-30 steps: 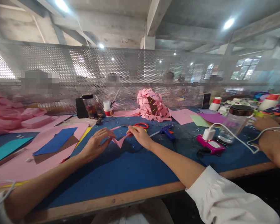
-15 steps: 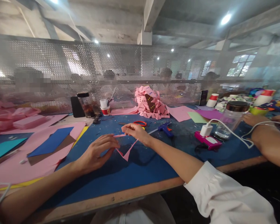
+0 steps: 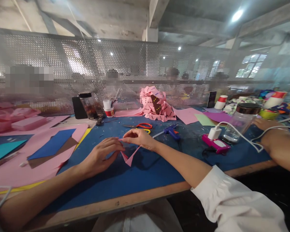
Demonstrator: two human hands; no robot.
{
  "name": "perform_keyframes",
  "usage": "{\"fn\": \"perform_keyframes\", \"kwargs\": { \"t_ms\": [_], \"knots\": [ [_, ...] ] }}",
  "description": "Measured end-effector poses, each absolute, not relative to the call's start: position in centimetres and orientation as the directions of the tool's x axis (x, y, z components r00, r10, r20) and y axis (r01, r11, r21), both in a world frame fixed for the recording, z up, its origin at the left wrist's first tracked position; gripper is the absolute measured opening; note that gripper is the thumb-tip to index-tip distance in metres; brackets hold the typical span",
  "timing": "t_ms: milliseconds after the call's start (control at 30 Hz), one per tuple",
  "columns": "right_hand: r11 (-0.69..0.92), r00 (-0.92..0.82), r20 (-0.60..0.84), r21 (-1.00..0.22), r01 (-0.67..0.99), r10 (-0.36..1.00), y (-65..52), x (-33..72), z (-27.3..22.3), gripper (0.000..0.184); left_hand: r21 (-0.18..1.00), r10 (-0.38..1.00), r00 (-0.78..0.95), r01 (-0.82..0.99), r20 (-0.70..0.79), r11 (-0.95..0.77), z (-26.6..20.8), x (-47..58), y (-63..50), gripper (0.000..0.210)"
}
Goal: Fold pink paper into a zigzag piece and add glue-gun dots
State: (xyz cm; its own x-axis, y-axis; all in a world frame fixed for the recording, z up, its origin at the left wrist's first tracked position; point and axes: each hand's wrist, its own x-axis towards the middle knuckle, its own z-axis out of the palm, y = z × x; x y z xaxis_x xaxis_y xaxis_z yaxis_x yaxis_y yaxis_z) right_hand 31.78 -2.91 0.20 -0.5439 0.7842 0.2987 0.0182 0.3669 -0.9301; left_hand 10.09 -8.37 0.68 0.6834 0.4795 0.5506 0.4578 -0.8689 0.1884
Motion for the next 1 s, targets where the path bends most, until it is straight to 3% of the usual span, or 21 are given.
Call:
{"fn": "perform_keyframes", "kwargs": {
  "t_ms": [133,333,533,800,1000],
  "knots": [
    [0.395,-0.522,0.313,-0.917,0.05,0.794,-2.5,31.8,0.0,0.031,0.238,0.494,0.655,0.444,0.572,-0.864,0.9,10.1,-8.6,0.029],
    [0.39,-0.532,0.317,-0.921,0.026,0.785,-2.1,32.0,-0.2,0.031,0.465,0.673,0.412,0.5,0.615,-0.731,1.7,10.1,-8.9,0.023],
    [0.541,-0.508,0.412,-0.831,0.131,0.756,-3.1,31.4,-0.2,0.03,0.736,0.871,0.325,0.471,0.368,-0.486,0.9,10.5,-8.1,0.018],
    [0.65,-0.464,0.504,-0.721,0.238,0.729,-4.0,31.3,0.4,0.025,0.821,0.919,0.233,0.417,0.318,-0.39,0.5,10.5,-7.7,0.017],
    [0.707,-0.511,0.533,-0.664,0.242,0.675,-4.6,31.1,0.5,0.014,0.902,0.946,0.271,0.337,0.18,-0.268,0.9,10.8,-7.7,0.025]
  ]
}}
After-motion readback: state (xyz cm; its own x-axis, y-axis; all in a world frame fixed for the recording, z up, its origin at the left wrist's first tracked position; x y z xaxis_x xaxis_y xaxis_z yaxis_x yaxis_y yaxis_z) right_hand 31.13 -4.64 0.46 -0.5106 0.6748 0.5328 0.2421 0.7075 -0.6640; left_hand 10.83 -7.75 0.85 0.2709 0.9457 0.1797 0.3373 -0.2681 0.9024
